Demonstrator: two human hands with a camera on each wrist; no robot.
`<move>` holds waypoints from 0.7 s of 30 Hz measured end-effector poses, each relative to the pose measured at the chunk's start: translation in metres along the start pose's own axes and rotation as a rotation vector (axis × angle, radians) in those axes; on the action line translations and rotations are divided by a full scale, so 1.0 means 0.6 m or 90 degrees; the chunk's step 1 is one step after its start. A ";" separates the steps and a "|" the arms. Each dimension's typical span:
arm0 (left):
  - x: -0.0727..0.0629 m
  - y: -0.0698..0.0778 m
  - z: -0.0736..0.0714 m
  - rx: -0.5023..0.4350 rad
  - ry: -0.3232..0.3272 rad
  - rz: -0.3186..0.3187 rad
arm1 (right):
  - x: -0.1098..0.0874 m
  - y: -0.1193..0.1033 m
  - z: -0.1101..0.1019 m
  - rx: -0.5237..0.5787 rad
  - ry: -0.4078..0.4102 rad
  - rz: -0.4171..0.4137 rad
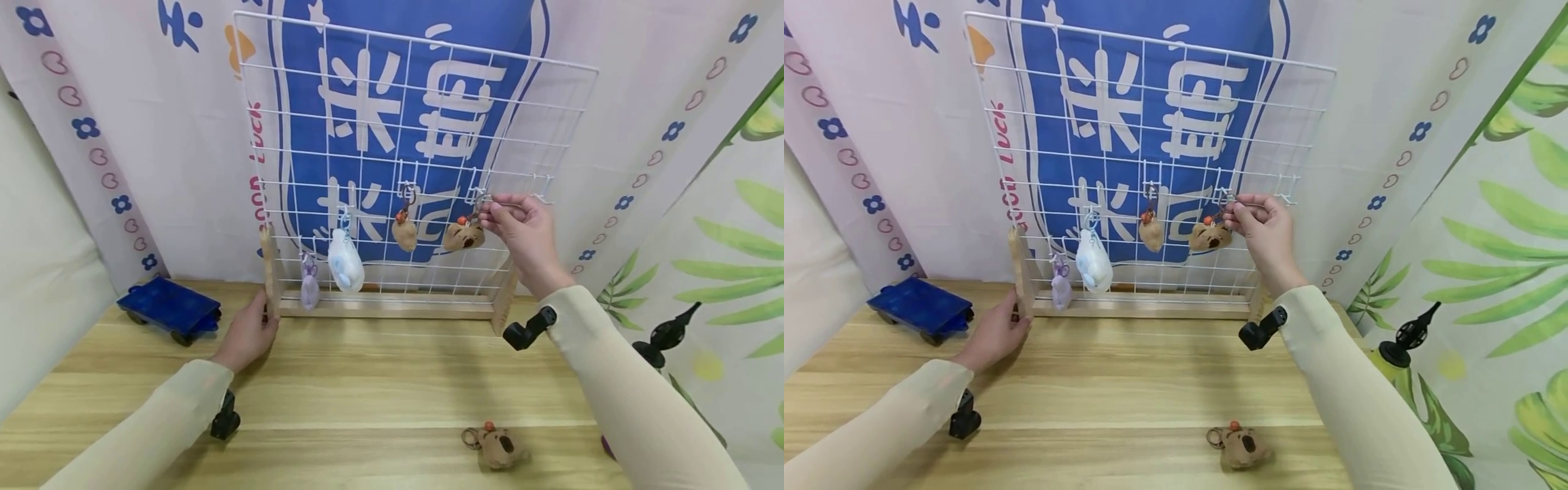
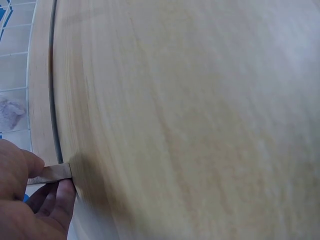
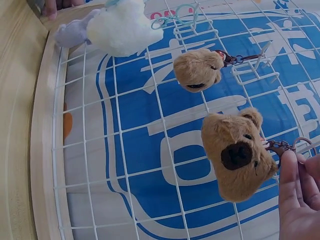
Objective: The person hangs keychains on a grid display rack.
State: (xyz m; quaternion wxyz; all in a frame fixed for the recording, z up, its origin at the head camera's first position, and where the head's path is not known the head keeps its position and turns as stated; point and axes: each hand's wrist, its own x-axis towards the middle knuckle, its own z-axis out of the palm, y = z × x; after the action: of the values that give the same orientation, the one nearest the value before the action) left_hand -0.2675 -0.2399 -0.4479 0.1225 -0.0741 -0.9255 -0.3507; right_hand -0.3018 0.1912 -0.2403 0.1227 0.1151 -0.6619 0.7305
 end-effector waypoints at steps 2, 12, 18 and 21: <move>-0.002 0.000 -0.002 0.002 0.002 0.001 | 0.000 0.002 0.002 -0.005 0.002 -0.001; -0.002 0.004 -0.003 0.004 -0.006 -0.003 | 0.002 -0.002 0.000 -0.027 0.005 0.021; -0.002 0.005 -0.003 0.007 -0.015 -0.016 | -0.001 -0.001 -0.006 -0.037 0.002 0.016; -0.001 0.005 -0.003 0.008 -0.014 -0.017 | -0.001 0.002 -0.007 -0.049 0.001 0.014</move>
State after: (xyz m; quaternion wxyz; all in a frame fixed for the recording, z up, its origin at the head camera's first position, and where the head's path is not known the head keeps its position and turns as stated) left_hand -0.2657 -0.2389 -0.4451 0.1081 -0.0650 -0.9300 -0.3454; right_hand -0.3013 0.1953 -0.2419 0.1198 0.1022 -0.6907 0.7058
